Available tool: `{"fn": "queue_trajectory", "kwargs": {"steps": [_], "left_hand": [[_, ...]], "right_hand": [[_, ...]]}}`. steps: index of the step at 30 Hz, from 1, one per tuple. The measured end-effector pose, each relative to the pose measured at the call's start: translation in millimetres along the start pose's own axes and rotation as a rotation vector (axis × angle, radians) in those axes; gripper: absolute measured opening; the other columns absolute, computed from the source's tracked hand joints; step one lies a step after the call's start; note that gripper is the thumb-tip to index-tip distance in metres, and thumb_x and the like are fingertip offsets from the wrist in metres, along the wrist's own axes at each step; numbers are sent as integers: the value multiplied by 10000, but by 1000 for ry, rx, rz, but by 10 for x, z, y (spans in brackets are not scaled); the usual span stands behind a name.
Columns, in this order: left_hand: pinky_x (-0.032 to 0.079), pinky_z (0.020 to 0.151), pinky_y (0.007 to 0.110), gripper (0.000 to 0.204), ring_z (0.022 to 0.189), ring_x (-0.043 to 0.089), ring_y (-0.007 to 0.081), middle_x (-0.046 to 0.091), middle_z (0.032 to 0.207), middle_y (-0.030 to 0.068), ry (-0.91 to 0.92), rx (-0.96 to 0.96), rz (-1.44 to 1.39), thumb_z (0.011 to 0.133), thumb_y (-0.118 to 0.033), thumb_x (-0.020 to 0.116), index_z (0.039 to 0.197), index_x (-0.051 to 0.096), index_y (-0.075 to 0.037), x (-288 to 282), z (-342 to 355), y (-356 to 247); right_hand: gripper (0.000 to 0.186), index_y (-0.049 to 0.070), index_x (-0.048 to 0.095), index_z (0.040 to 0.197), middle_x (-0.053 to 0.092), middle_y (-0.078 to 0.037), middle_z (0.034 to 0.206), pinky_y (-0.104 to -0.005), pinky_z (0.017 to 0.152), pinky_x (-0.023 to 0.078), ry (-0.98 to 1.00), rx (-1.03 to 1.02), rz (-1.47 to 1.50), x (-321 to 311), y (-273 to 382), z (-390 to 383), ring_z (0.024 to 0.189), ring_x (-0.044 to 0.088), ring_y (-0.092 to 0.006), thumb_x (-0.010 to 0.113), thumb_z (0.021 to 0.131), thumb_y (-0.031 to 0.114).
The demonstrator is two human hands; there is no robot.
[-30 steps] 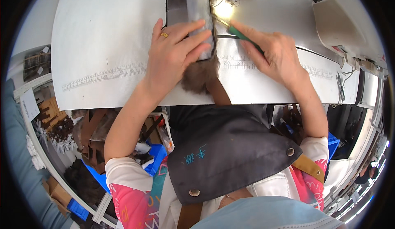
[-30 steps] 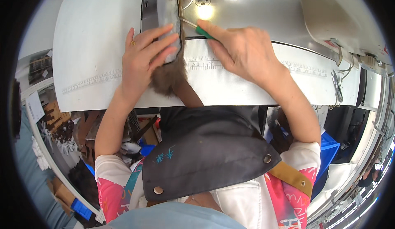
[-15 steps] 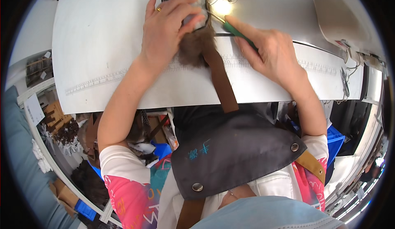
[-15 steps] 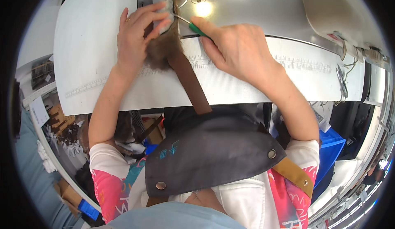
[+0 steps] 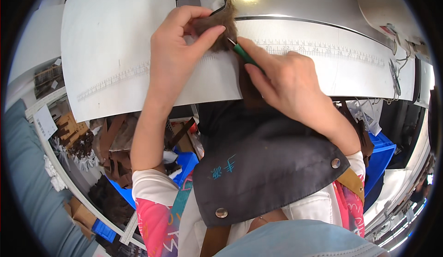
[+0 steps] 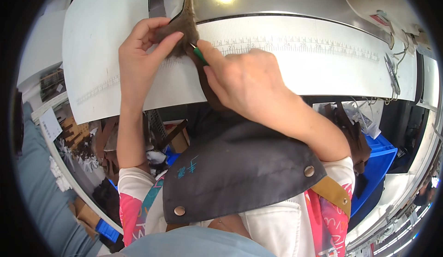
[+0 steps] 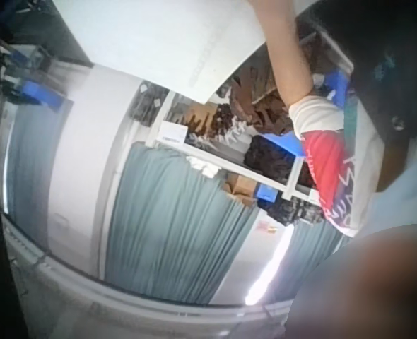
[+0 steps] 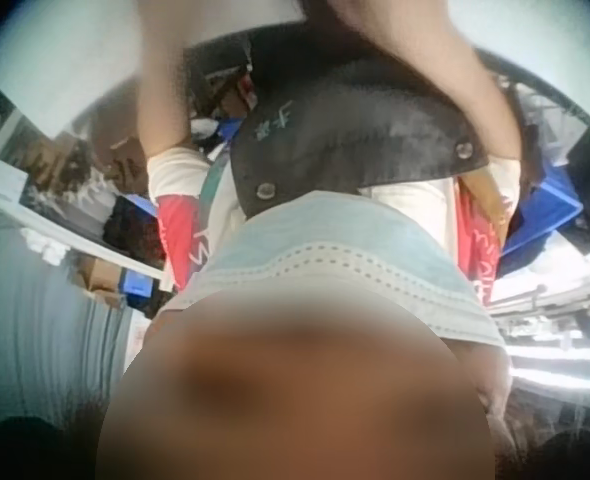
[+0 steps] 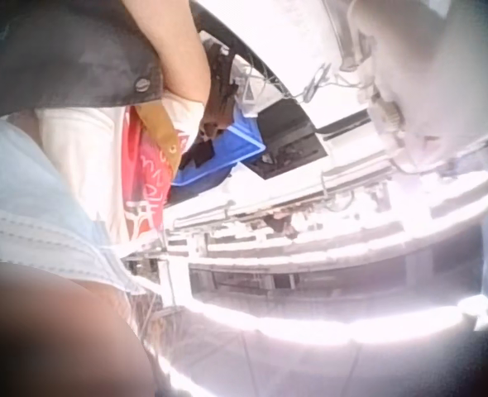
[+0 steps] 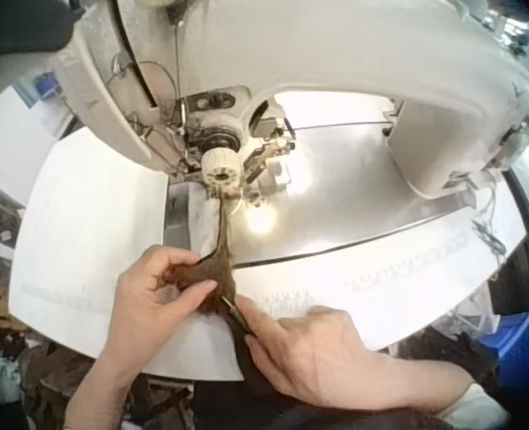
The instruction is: Sewing fur pieces and leather straps together using an industrial sewing machine.
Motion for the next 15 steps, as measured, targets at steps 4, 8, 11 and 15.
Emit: {"fn": "queue_trajectory", "kwargs": {"steps": [4, 8, 11, 15], "left_hand": [[484, 664, 296, 233, 779, 592, 203, 582, 875, 58, -159, 114, 254, 706, 42, 661, 908, 584, -43, 5, -148, -121], [475, 719, 275, 203, 797, 598, 176, 596, 902, 61, -238, 231, 403, 727, 55, 647, 906, 603, -30, 81, -275, -247], [479, 739, 294, 225, 816, 601, 211, 596, 926, 87, -307, 271, 390, 712, 60, 627, 916, 607, -34, 72, -326, -269], [482, 742, 294, 233, 822, 603, 206, 601, 922, 89, -269, 270, 412, 714, 56, 616, 932, 602, -26, 122, -317, -280]], "right_hand": [[426, 45, 561, 1242, 533, -62, 552, -342, 490, 398, 4, -58, -135, 131, 165, -173, 453, 508, -254, 630, 826, 112], [421, 56, 567, 1233, 518, -40, 536, -333, 480, 378, -33, -72, -161, 143, 191, -214, 433, 488, -235, 635, 822, 114], [412, 63, 571, 1228, 518, -40, 533, -334, 482, 382, -41, -68, -161, 126, 190, -239, 432, 491, -236, 635, 824, 115], [414, 75, 570, 1229, 514, -38, 526, -338, 487, 391, -30, -60, -210, 116, 159, -287, 435, 500, -238, 638, 823, 116]]}}
Point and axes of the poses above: each hand's wrist, its own z-axis towards the middle knuckle, its own x-axis out of the palm, y = z × x, the point moved 10 cm from there along z, towards the middle knuckle
